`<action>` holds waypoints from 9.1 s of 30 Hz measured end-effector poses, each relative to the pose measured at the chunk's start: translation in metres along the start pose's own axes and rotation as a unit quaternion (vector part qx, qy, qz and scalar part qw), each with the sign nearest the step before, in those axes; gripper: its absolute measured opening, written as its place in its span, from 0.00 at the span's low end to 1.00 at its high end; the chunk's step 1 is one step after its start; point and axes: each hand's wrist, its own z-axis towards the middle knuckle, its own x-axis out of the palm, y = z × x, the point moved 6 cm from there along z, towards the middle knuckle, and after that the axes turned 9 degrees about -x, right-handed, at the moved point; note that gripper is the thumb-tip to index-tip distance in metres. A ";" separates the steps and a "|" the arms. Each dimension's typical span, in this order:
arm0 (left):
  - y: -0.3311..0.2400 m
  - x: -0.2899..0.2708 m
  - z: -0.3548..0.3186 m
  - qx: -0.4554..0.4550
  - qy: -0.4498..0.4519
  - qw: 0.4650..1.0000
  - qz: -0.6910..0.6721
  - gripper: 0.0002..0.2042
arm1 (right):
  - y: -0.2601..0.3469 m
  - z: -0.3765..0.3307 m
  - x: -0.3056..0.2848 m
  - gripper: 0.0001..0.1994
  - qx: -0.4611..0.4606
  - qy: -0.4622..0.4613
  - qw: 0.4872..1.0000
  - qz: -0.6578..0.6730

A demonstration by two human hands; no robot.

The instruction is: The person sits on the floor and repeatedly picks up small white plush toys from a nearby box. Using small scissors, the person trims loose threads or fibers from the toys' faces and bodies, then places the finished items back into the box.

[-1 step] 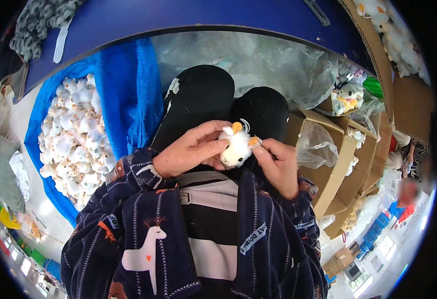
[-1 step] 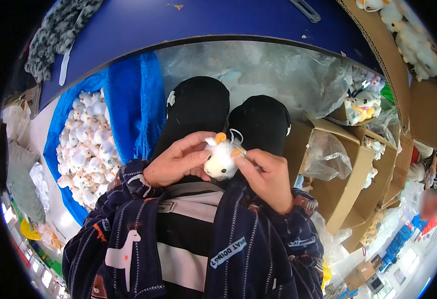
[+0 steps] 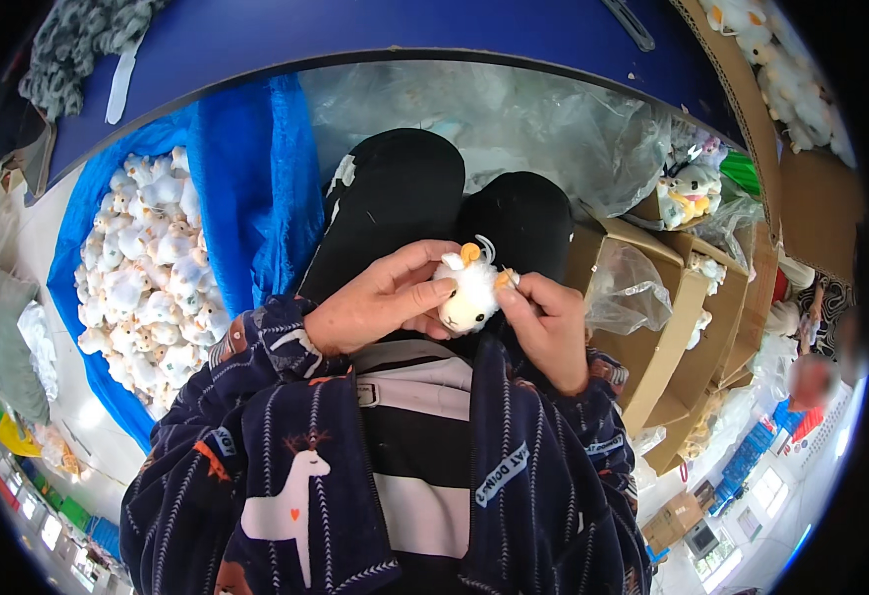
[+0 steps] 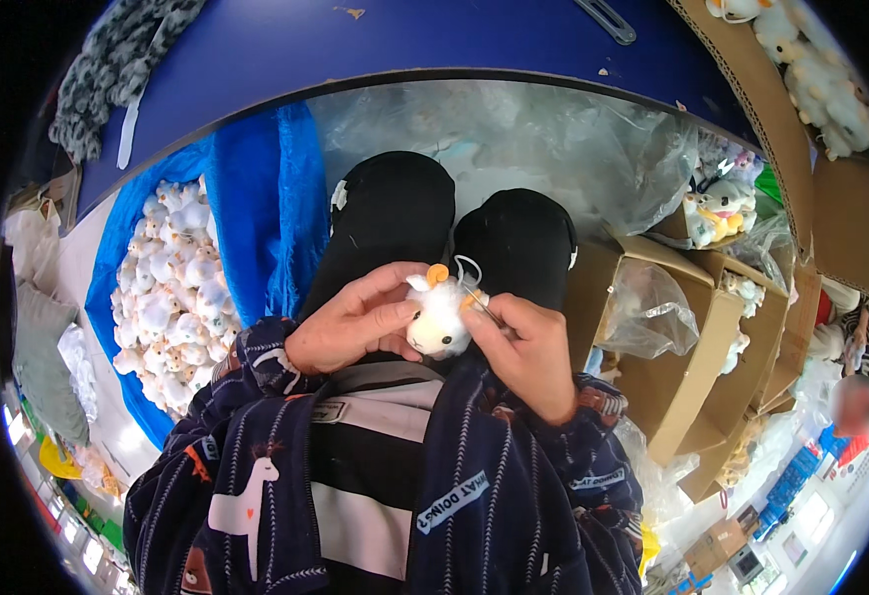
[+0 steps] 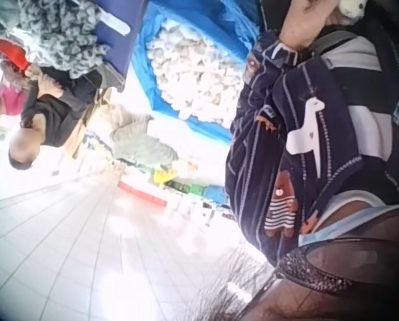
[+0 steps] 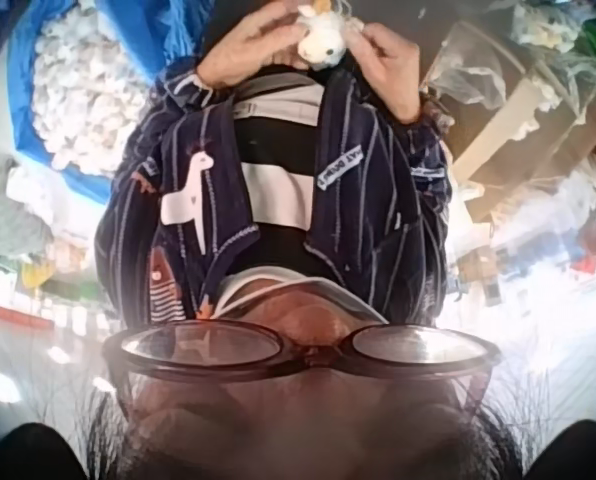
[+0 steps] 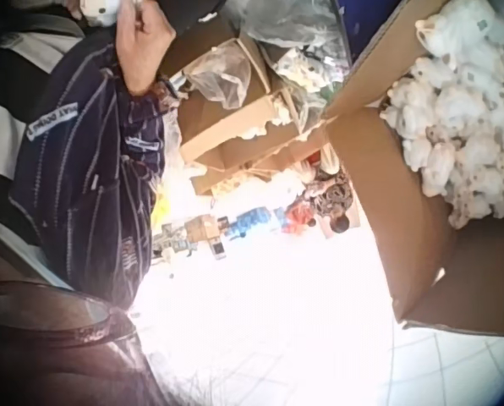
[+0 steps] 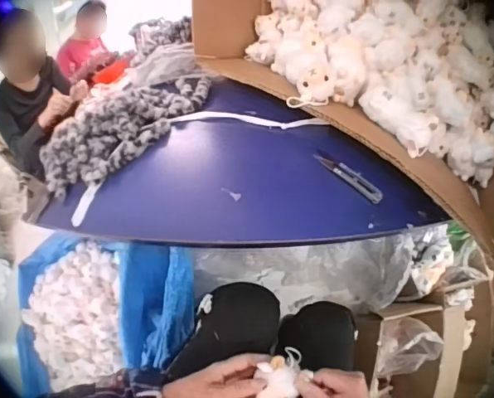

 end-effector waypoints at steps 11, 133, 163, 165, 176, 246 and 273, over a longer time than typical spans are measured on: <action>-0.006 -0.003 0.024 0.189 -0.034 0.936 0.297 0.17 | -0.028 -0.018 0.011 0.09 0.005 -0.017 0.999 -0.043; 0.013 -0.010 0.033 0.149 0.011 0.943 0.297 0.12 | -0.030 0.012 0.014 0.12 -0.055 0.290 0.953 -0.066; 0.016 -0.014 0.039 0.031 -0.020 0.983 0.178 0.15 | -0.050 -0.018 0.019 0.11 0.063 0.081 0.993 0.057; 0.021 -0.018 0.039 0.024 0.000 0.991 0.135 0.16 | -0.047 -0.024 0.012 0.12 0.072 0.082 0.994 0.007; 0.012 -0.014 0.028 0.104 -0.059 0.977 0.178 0.13 | -0.035 -0.036 0.021 0.13 0.034 -0.039 0.998 0.036; -0.017 0.004 -0.011 0.296 -0.090 0.915 0.260 0.29 | 0.005 0.010 0.020 0.10 -0.080 -0.060 0.974 0.203; -0.026 -0.007 0.003 0.275 -0.106 0.935 0.199 0.24 | 0.029 0.001 -0.002 0.13 -0.236 -0.120 0.963 -0.051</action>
